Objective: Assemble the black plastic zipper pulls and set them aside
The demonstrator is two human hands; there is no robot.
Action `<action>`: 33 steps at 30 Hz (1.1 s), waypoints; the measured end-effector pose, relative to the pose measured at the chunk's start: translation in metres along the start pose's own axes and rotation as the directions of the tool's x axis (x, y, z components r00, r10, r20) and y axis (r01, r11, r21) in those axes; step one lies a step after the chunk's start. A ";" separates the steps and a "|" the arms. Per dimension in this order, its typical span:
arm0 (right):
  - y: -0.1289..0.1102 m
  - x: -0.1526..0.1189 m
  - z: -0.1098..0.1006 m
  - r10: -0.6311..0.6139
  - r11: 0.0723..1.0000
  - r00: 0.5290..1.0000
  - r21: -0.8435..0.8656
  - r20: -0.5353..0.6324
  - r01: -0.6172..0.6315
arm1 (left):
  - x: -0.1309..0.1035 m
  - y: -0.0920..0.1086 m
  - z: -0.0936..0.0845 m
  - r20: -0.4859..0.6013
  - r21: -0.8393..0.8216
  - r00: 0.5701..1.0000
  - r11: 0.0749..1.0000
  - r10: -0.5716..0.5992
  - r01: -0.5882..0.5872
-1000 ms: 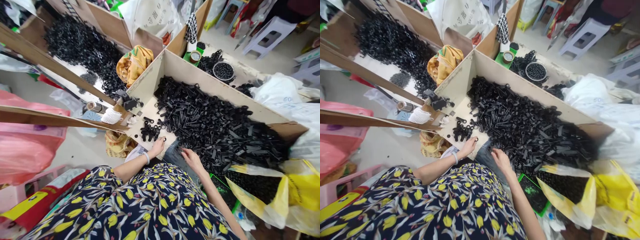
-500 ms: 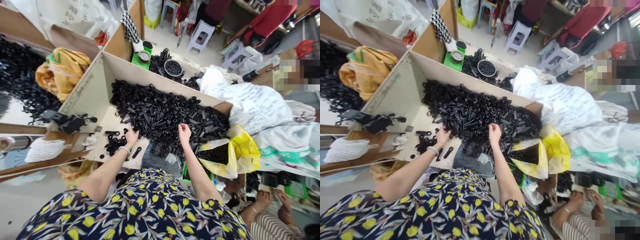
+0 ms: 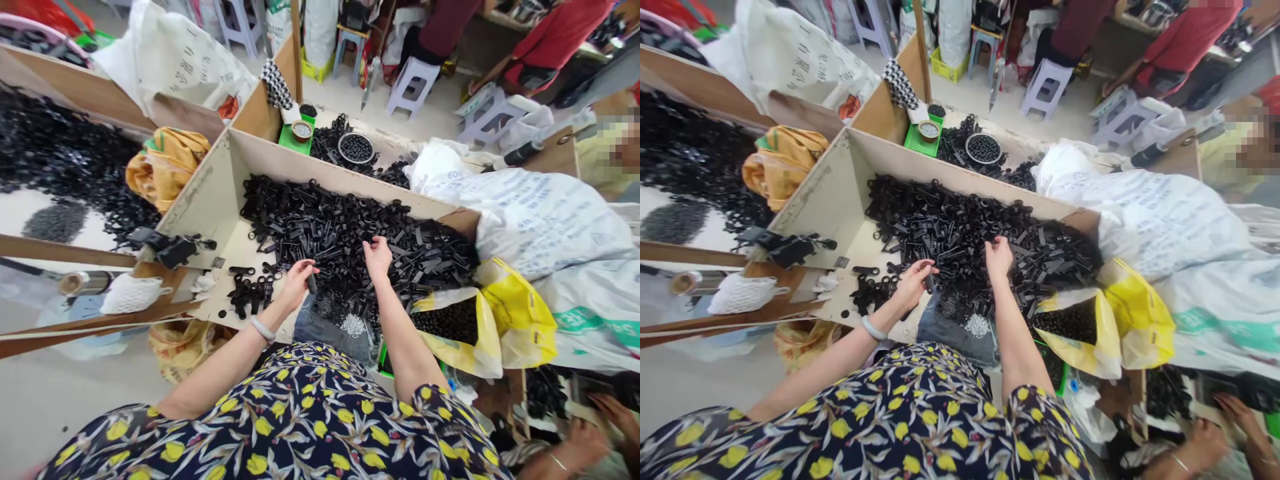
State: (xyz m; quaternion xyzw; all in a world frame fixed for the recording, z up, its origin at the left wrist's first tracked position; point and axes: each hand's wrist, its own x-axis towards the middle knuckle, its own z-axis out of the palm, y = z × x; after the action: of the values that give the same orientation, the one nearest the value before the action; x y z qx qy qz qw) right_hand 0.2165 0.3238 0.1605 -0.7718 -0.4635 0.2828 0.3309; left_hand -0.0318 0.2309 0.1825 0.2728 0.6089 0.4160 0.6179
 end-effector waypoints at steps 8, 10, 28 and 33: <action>-0.056 -0.113 -0.033 -0.304 0.777 0.896 0.629 0.325 0.036 | -0.052 0.060 0.017 0.391 -0.054 0.917 0.993 -0.075 0.104; -0.071 -0.136 -0.039 -0.366 0.783 0.872 0.614 0.324 0.101 | -0.063 0.071 0.017 0.444 -0.027 0.893 0.995 -0.071 0.092; -0.093 -0.172 -0.074 -0.660 0.743 0.725 0.307 0.195 0.594 | -0.116 0.109 -0.006 0.529 0.405 0.849 0.879 -0.001 -0.251; -0.082 -0.181 -0.072 -0.661 0.734 0.728 0.359 0.184 0.576 | -0.121 0.101 -0.008 0.561 0.429 0.827 0.838 0.046 -0.337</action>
State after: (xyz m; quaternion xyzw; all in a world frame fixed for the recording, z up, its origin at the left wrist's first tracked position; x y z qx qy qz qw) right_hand 0.1524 0.1711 0.2921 -0.4640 -0.6961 0.3300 0.4372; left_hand -0.0474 0.1785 0.3300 0.5922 0.4709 0.2099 0.6193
